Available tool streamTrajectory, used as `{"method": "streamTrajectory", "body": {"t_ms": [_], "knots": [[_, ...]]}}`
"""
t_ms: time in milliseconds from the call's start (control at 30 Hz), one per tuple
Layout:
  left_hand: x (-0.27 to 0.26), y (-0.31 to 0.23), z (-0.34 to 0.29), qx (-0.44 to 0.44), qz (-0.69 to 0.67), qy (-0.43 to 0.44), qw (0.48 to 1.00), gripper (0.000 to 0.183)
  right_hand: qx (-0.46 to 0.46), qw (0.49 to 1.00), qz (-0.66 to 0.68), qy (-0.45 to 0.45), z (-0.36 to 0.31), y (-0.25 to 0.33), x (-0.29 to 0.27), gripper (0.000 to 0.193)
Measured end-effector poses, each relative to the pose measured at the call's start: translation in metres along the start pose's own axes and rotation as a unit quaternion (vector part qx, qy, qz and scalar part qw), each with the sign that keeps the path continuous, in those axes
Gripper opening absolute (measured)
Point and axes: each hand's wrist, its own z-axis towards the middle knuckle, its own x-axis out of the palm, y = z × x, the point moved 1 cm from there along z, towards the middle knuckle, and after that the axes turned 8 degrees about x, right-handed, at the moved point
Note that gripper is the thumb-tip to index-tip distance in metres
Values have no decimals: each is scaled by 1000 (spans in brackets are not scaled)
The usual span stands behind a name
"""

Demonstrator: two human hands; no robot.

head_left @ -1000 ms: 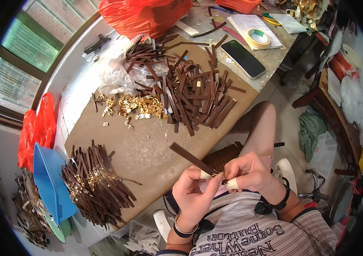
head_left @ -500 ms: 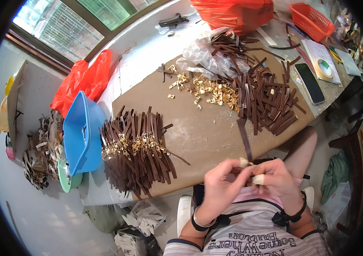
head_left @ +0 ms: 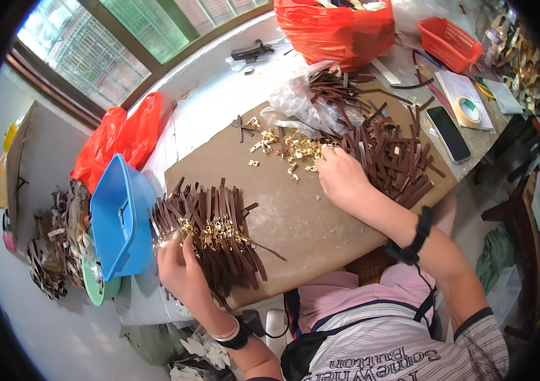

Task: Assembling gold-colored buckles onto brown leather shoe straps at a manual workstation.

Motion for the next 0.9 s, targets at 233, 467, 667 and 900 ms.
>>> {"method": "streamTrajectory", "body": {"t_ms": [233, 467, 667, 900], "knots": [[29, -68, -45, -33, -281, 104, 953, 12, -34, 992, -96, 75, 8, 5, 17, 14], [72, -124, -45, 58, -283, 230, 929, 10, 239, 840, 481, 81, 7, -38, -12, 26], [114, -171, -51, 88, -281, 327, 898, 16, 360, 518, 762, 148, 15, -81, -43, 15], [170, -190, -68, 149, -118, 275, 942, 22, 307, 474, 817, 117, -3, -103, -55, 19]]}}
